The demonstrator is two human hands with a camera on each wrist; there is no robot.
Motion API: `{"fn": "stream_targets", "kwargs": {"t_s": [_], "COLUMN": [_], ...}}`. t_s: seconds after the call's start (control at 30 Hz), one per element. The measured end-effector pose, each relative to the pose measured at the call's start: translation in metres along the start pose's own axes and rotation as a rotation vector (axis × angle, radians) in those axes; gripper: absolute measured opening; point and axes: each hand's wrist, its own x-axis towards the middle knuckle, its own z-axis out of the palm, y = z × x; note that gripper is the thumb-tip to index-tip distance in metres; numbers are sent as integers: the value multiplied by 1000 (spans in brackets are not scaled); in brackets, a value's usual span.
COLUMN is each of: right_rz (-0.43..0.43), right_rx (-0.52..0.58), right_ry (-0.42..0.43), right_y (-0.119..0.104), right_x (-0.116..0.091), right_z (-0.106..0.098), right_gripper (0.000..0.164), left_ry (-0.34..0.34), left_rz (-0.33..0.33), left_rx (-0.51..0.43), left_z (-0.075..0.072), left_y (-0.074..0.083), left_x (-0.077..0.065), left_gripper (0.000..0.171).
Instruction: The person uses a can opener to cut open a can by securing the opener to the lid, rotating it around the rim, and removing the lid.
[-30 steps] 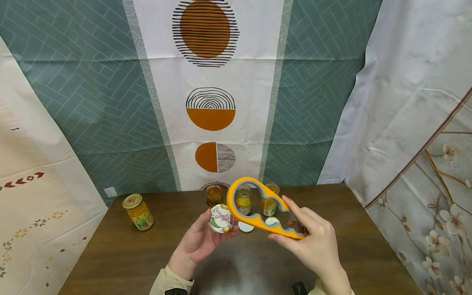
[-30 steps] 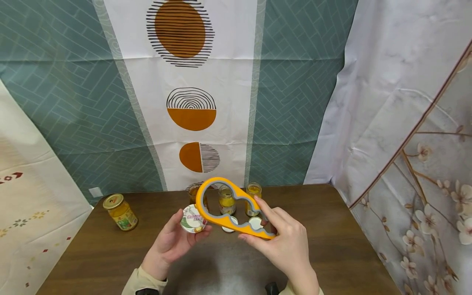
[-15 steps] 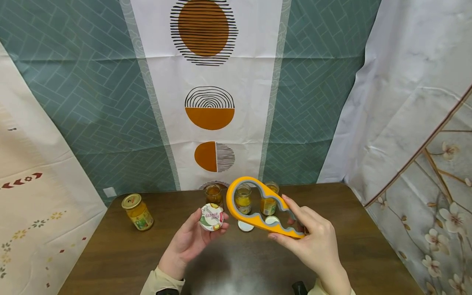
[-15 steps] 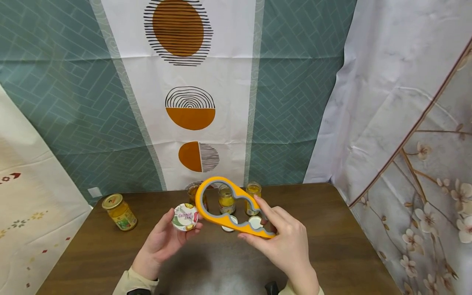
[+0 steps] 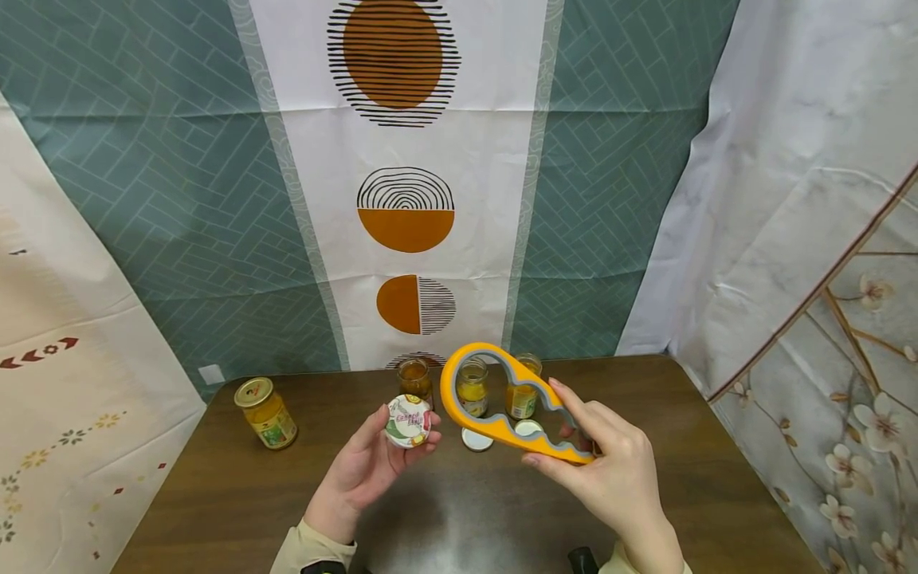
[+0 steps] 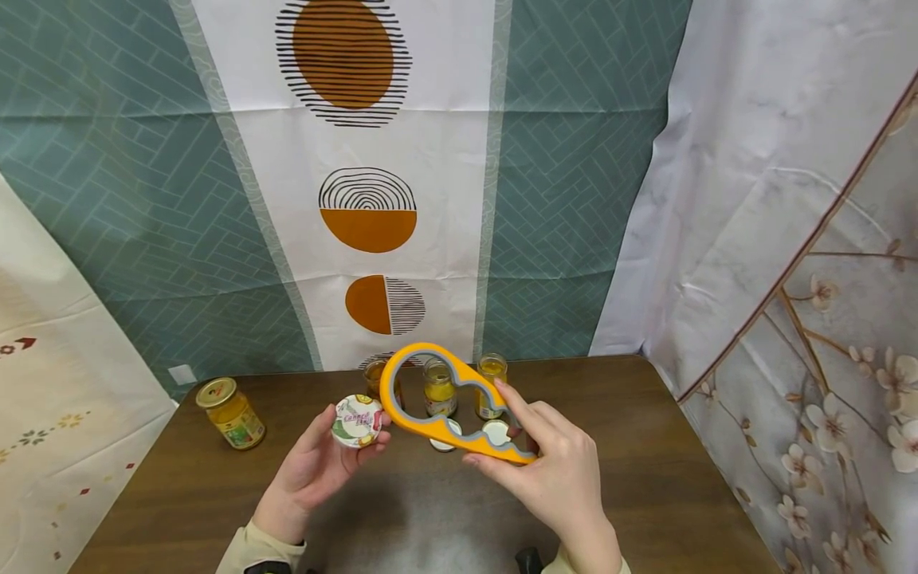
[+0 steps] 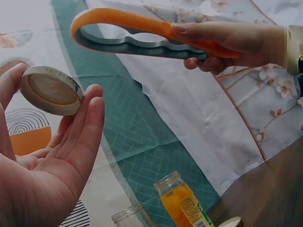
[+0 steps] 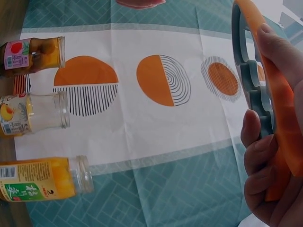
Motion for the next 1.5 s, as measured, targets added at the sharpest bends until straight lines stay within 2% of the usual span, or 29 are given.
{"fn": "stream_targets", "kwargs": {"t_s": [0.33,0.6,0.7,0.83,1.23,1.5], "right_rz": [-1,-22,-18,-6,-4,-12], "right_rx": [9,27,20,7,6,12], "right_ry": [5,24,18,2,4,9], "right_y": [-3,-22,-17,-4,-1,-12], "right_x": [2,14,11,3,0,7], "right_z": [-2,-9,-7,-2,-1,-5], "right_gripper": [82,79,80,83,83,81], "left_ry": [29,39,30,18,7,58], "left_rz": [3,11,11,15,34,34], "left_rx": [75,65,72,127,208,263], "left_z": [-7,-8,-8,-9,-13,-18], "left_y": [2,6,7,7,11,13], "left_x": [-2,-3,-4,-4,-3,-4], "left_gripper": [44,44,43,43,43,42]}}
